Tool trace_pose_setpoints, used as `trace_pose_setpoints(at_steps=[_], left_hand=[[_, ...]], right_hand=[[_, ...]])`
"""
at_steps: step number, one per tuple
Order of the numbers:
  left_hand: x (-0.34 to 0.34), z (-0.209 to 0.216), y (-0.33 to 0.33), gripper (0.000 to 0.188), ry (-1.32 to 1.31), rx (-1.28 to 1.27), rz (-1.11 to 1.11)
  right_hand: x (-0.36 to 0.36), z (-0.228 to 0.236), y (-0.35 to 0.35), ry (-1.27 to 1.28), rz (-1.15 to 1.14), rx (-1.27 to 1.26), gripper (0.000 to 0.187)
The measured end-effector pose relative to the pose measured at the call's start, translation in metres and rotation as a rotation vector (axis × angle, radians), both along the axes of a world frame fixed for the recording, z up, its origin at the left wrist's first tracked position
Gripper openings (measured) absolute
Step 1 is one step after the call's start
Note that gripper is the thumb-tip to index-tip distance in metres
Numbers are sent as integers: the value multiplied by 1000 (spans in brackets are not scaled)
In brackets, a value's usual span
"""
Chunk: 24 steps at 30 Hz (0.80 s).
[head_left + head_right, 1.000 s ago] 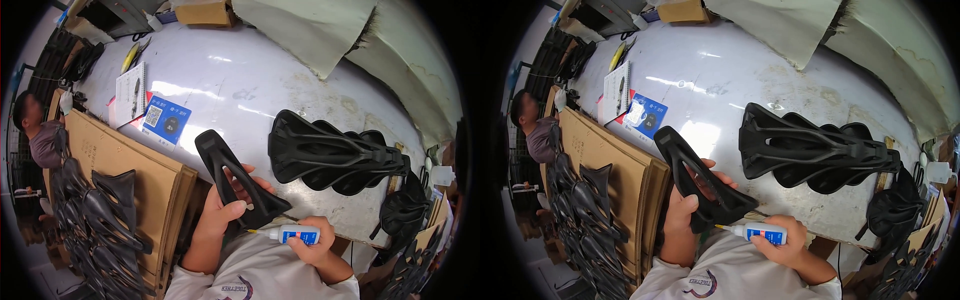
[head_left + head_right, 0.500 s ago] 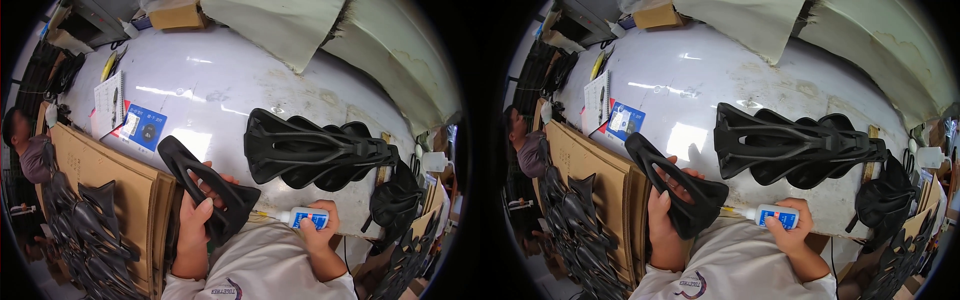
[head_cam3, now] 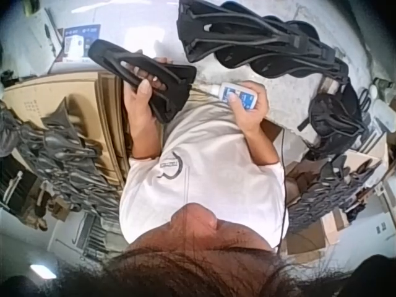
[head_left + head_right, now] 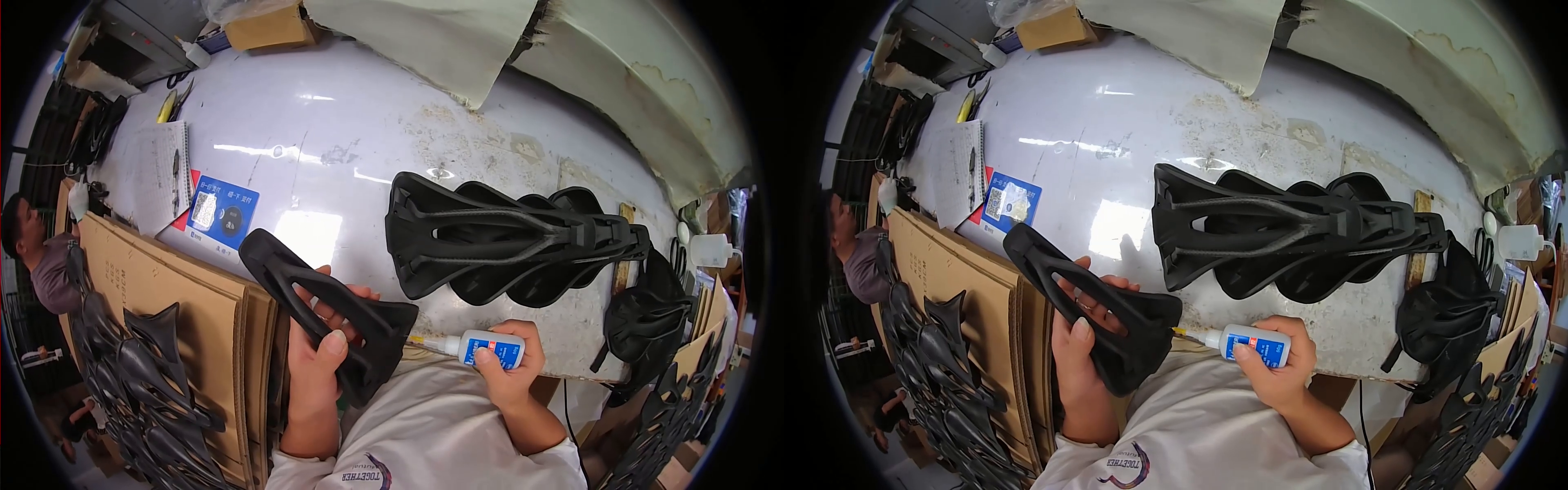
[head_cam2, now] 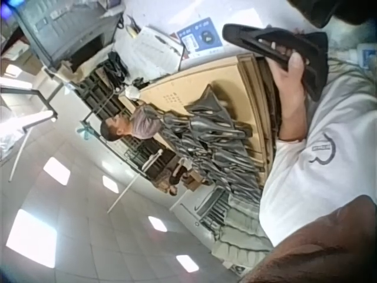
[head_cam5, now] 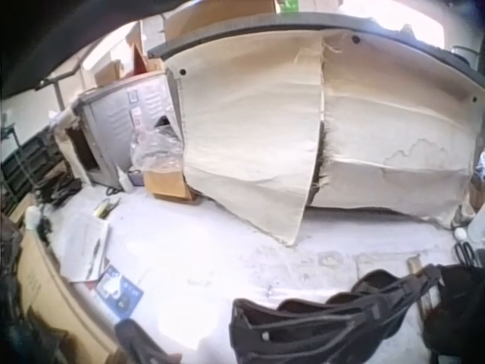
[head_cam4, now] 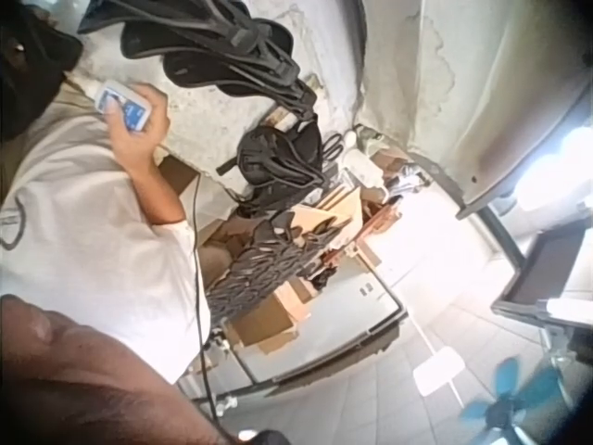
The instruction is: The person is applying glue to the underside of bicycle saddle frames as part of a manufacturing process.
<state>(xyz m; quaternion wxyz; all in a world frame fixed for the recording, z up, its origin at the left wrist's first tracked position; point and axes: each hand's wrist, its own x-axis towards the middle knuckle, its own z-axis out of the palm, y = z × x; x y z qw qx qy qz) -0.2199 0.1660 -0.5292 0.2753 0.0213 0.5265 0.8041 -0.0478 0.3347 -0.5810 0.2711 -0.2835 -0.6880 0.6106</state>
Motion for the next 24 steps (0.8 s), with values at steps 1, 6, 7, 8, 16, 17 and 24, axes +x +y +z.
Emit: trace_pose_setpoints(at_steps=[1, 6, 7, 8, 16, 17, 24], left_hand=[[1, 1, 0, 92, -1, -7, 1], [2, 0, 0, 93, -5, 9, -1], [3, 0, 0, 93, -5, 19, -2], [3, 1, 1, 93, -4, 20, -2], [6, 2, 0, 91, 27, 13, -15], [6, 2, 0, 91, 28, 14, -15], [6, 2, 0, 91, 36, 14, -25]], right_hand=[[0, 0, 0, -6, -2, -2, 35], [2, 1, -1, -22, -8, 73, 37], [4, 1, 0, -37, 2, 137, 38], [3, 3, 1, -36, 2, 138, 38], [3, 16, 3, 89, 147, 450, 43], [5, 17, 2, 54, 145, 440, 42], [5, 20, 2, 41, 154, 401, 42]])
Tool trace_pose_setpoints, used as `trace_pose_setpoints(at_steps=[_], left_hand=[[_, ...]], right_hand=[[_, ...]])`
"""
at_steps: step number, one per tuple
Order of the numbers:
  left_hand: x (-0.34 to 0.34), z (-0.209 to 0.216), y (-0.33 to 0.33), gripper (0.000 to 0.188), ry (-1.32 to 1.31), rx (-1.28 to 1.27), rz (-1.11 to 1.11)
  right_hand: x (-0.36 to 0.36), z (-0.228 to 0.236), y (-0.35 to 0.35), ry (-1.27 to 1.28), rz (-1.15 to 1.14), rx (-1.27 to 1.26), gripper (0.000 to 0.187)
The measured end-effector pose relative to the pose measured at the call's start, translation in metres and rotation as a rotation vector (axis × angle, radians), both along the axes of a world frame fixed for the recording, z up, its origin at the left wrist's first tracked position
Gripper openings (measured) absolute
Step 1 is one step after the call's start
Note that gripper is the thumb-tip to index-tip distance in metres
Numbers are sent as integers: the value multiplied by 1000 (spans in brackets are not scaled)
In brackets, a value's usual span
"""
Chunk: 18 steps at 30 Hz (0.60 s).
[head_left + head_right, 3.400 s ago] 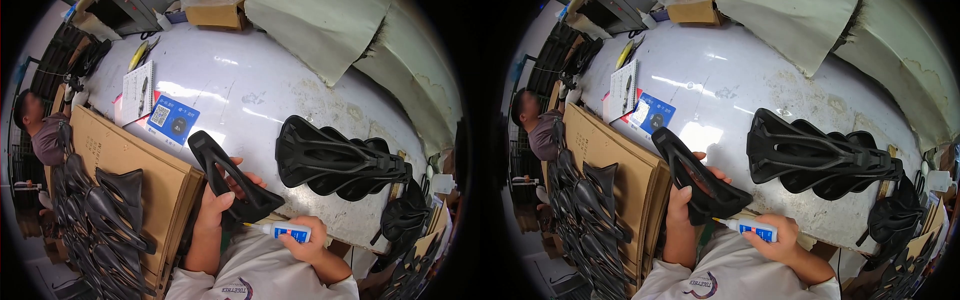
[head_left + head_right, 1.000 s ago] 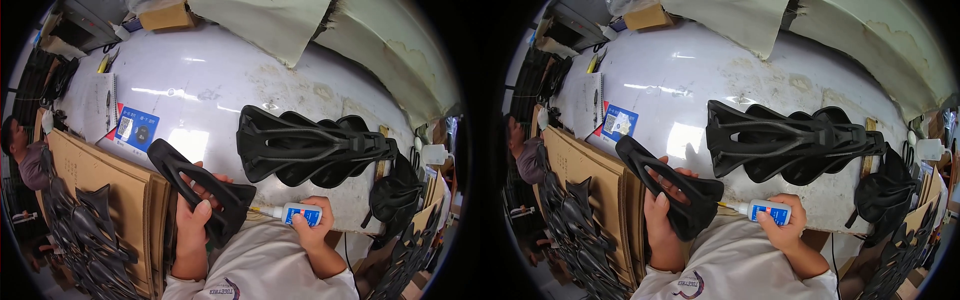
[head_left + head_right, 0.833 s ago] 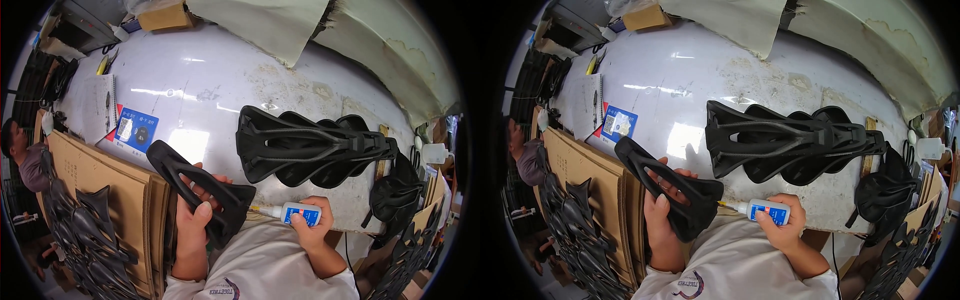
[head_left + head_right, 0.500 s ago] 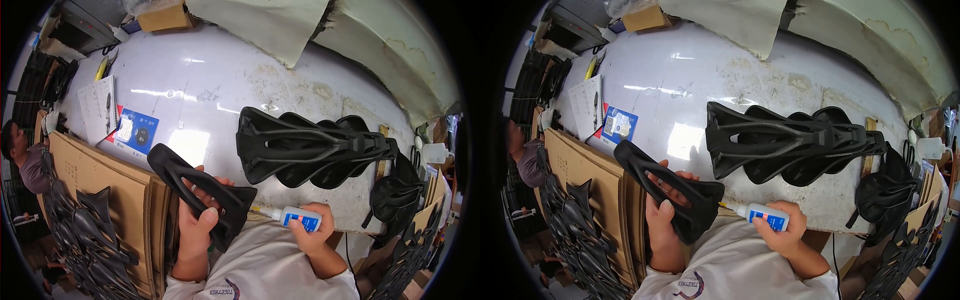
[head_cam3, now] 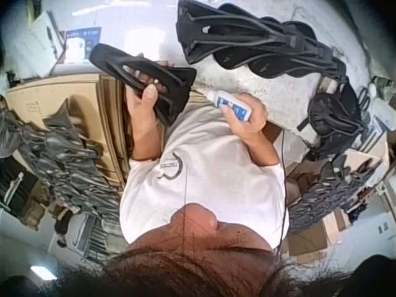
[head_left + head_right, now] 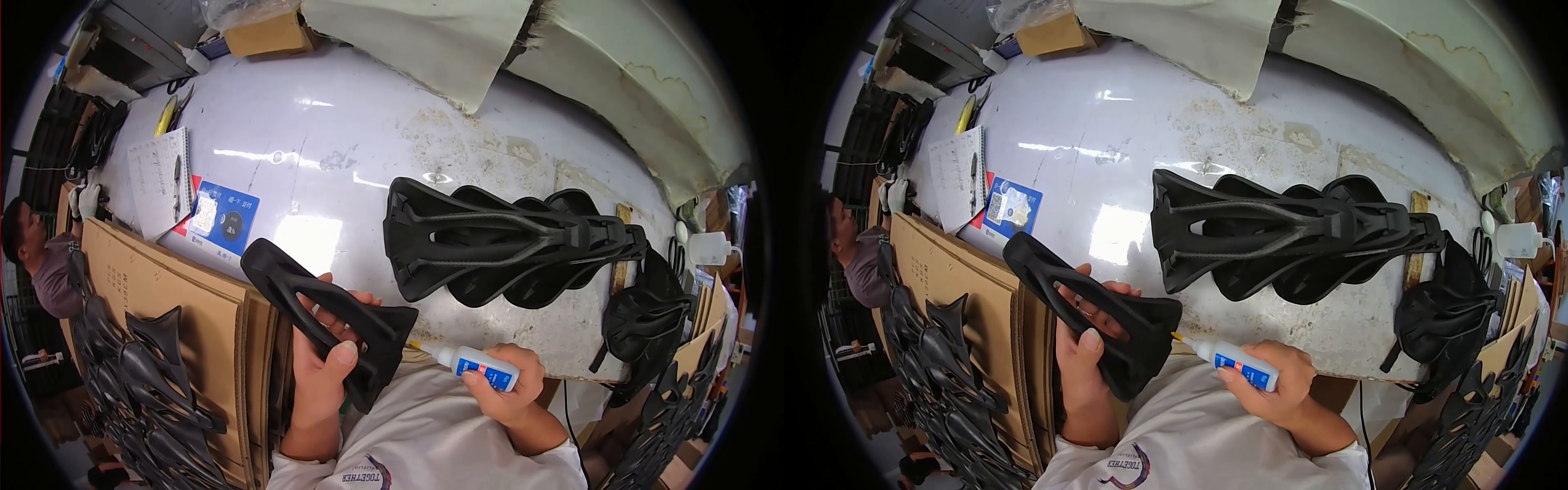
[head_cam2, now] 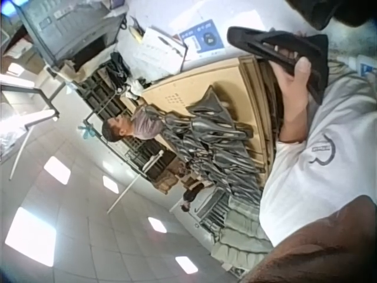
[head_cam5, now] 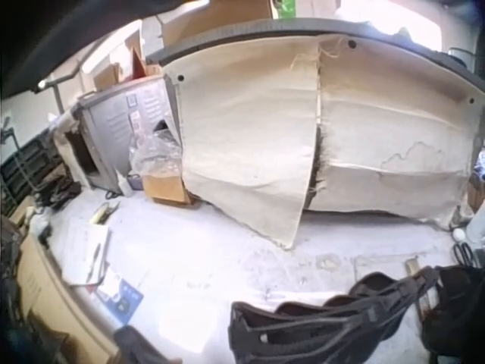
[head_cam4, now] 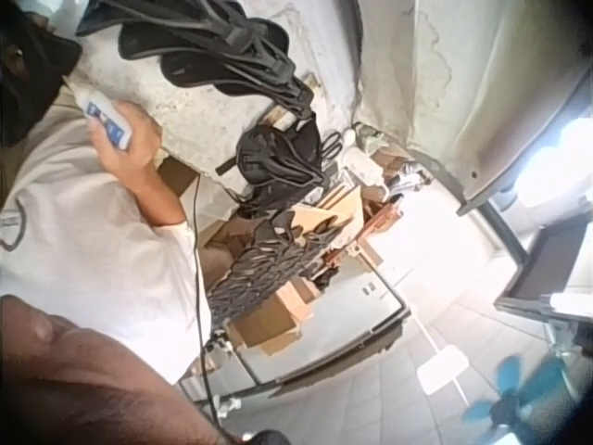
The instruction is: The person is applying glue to the underside of bicycle saddle frames as part of a manufacturing process.
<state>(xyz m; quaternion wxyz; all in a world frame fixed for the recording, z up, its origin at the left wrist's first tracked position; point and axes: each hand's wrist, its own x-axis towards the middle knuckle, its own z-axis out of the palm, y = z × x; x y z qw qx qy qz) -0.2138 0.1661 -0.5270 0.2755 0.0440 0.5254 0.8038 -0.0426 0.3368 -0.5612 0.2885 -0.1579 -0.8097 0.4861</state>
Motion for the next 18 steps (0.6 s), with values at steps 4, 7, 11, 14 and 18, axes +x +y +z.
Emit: trace_pose_setpoints(at_steps=[4, 7, 11, 14, 18], left_hand=[[-1, 1, 1, 91, 0, -7, 5], [-2, 1, 1, 90, 3, -9, -2], [-2, 1, 0, 90, 2, -10, 0], [-2, 0, -1, 90, 2, -5, 1], [-2, 1, -2, 90, 1, -6, 0]], right_hand=[[-2, -1, 1, 19, 3, -15, 41], [-3, -1, 1, 17, 8, -2, 41], [-3, -1, 0, 12, 4, 10, 41], [-2, -1, 0, 13, 11, -10, 40], [-4, 0, -1, 6, 10, 4, 40]])
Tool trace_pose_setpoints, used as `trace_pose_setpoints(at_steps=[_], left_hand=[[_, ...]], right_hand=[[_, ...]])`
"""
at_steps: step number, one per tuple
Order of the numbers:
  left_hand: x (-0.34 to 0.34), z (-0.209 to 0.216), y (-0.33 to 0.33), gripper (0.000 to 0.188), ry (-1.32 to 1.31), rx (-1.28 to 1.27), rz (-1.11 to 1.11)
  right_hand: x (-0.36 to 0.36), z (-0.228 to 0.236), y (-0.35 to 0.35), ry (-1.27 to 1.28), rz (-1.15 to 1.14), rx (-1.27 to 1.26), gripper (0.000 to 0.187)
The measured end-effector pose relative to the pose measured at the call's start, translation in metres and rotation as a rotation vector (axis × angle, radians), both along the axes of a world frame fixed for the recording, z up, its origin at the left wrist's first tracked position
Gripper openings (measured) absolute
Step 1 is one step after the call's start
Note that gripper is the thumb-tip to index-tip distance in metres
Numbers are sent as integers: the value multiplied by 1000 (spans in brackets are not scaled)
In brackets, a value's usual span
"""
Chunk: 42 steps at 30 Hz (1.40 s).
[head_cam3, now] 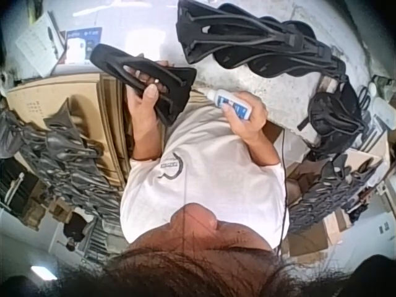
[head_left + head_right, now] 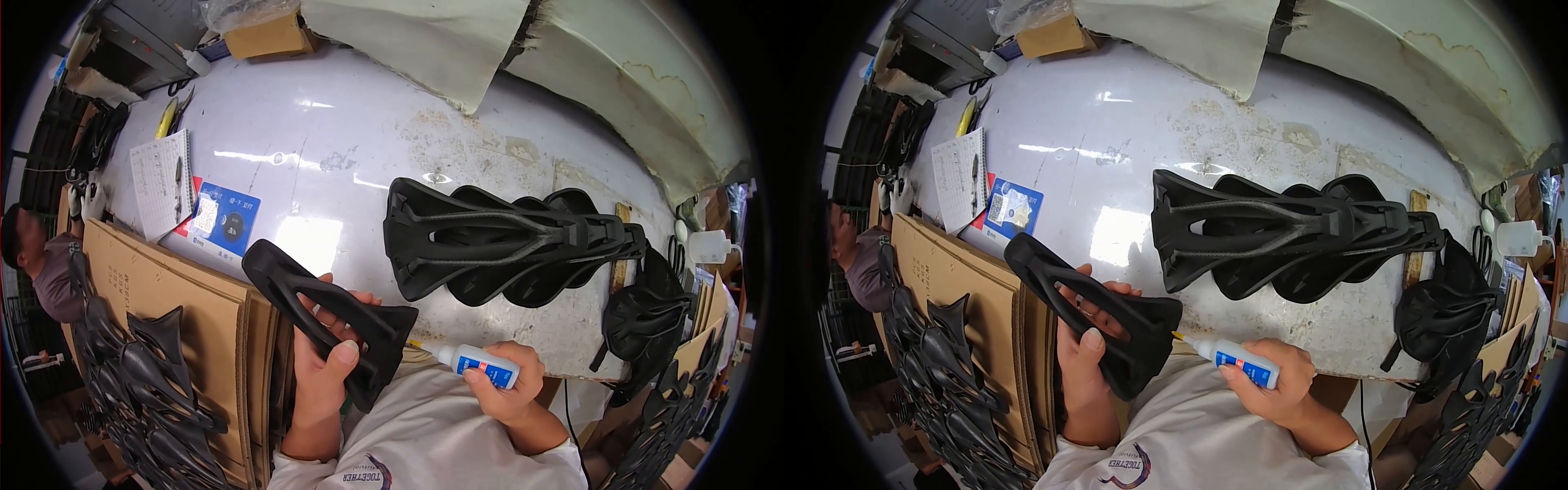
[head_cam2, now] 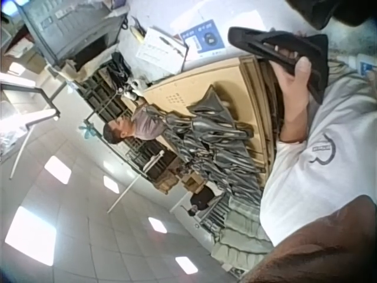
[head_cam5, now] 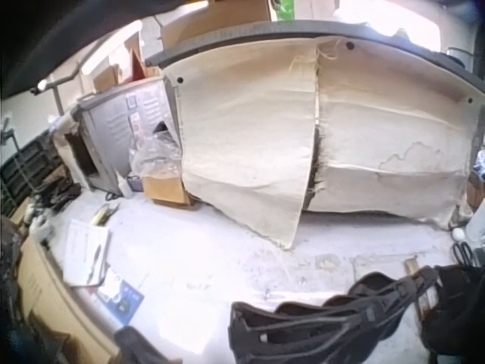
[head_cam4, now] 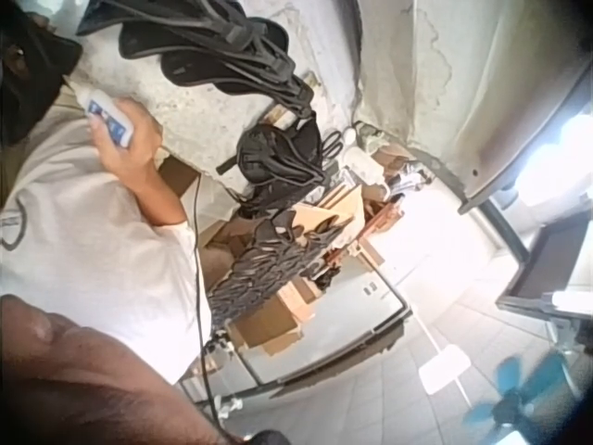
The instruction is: The person is applying glue to the underside of bicycle saddle frames as part of a manufacturing process.
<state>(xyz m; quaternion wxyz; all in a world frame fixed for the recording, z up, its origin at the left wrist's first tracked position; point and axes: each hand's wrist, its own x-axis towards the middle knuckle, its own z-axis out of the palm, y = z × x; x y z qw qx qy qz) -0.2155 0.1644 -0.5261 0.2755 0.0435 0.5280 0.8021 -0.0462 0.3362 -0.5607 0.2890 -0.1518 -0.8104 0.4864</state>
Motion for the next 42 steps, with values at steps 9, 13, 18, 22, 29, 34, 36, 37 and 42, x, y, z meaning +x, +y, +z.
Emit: trace_pose_setpoints(at_steps=[9, 13, 18, 22, 29, 34, 36, 37, 42], left_hand=[[-1, 2, 5, 92, 19, -37, 24], [-1, -3, 7, 92, 1, 35, 2], [4, -4, 7, 92, 106, -87, 74], [1, -11, -9, 87, 26, -125, 118], [-18, -20, -21, 63, 16, -119, 14], [-30, -30, -25, 61, -65, -35, 46], [-32, -29, -17, 59, -102, 33, 52], [-33, -33, -18, 59, -94, 44, 39], [-35, -33, -13, 58, -109, 59, -30]], right_hand=[[-2, 0, 2, -14, 2, -22, 40], [-1, 1, 4, -21, -34, -48, 39], [1, 5, 2, -40, -81, -94, 39], [16, -13, 3, 149, -217, -425, 41], [37, 26, 46, 666, -287, -1157, 39], [64, 57, 120, 834, -372, -654, 50], [78, 86, 151, 783, -461, -486, 49], [84, 104, 162, 728, -559, -409, 47], [94, 162, 243, 618, -795, -78, 44]])
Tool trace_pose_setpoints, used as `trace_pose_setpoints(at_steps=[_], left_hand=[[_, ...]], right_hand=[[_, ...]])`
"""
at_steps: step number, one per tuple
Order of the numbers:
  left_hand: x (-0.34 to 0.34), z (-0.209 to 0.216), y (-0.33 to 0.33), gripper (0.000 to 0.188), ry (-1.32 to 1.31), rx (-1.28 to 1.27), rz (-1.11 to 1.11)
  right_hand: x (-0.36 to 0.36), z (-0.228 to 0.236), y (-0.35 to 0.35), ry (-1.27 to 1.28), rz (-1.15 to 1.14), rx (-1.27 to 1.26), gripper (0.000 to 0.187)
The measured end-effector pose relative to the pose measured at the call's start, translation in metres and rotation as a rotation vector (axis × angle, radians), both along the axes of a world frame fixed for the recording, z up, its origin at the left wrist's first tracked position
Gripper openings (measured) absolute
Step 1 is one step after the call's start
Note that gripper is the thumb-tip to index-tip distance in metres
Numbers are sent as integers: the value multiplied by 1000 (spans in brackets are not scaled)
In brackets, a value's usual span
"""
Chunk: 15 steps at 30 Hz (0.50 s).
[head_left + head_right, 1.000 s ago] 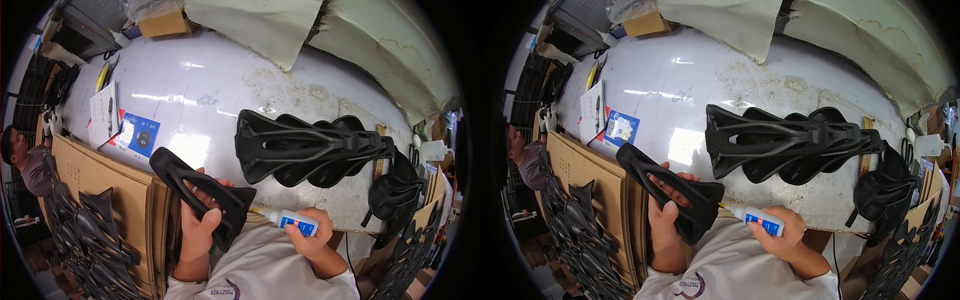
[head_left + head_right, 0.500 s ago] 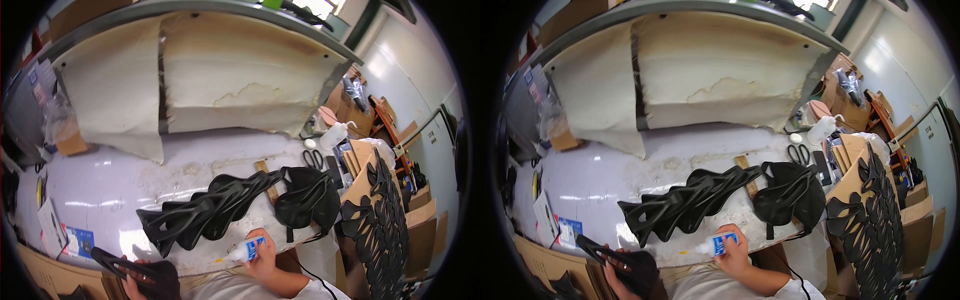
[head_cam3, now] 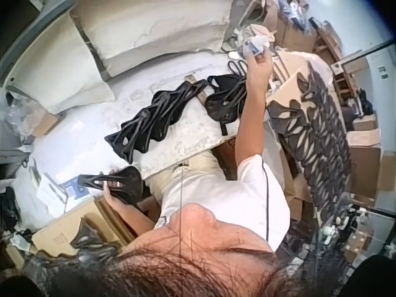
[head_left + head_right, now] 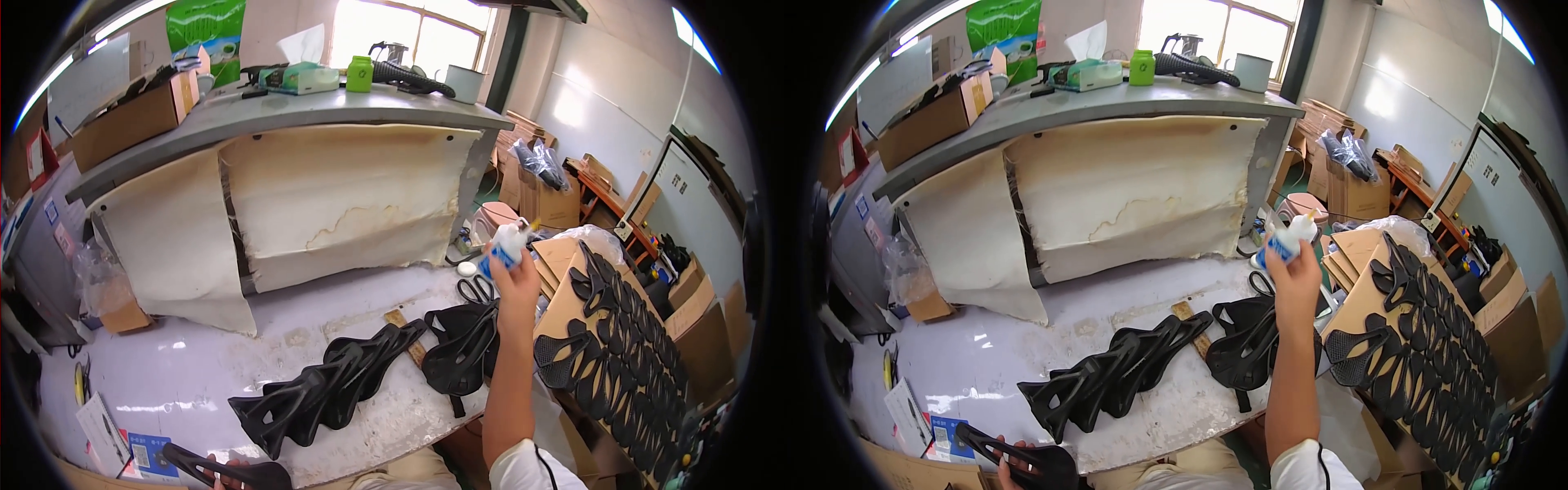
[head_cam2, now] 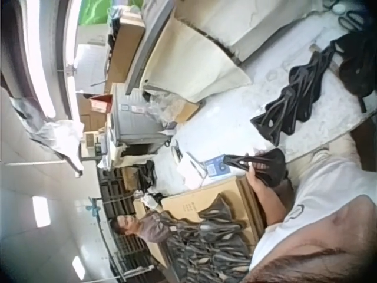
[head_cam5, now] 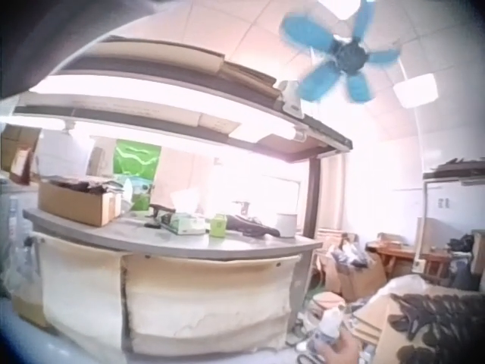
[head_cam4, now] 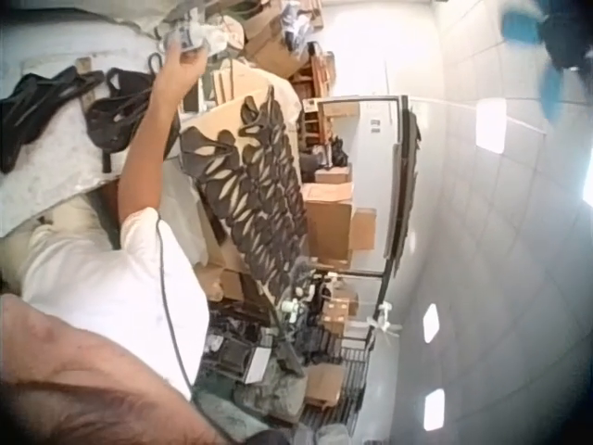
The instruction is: The person is applying glue to the underside of bicycle saddle frames as part of a manufacturing process.
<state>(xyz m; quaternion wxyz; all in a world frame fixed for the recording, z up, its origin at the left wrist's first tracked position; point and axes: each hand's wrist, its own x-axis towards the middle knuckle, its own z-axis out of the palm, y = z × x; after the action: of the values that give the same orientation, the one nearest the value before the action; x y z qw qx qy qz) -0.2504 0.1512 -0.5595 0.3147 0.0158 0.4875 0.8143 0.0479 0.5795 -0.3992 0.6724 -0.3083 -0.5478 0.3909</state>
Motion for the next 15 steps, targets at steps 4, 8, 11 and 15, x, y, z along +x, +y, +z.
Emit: trace_pose_setpoints(at_steps=[4, 8, 11, 15], left_hand=[[2, 19, -3, 58, 60, -24, 12], [9, 7, -7, 62, 72, 64, 136], [3, 0, -2, 67, -12, 117, 53], [1, -16, -7, 61, -214, 286, -98]], right_hand=[[-6, 5, 49, -277, -101, -43, 38], [-52, -1, 38, -170, 207, -8, 27], [-77, 28, -20, -289, 431, 12, 30], [-149, 50, -86, -487, 702, 97, 25]])
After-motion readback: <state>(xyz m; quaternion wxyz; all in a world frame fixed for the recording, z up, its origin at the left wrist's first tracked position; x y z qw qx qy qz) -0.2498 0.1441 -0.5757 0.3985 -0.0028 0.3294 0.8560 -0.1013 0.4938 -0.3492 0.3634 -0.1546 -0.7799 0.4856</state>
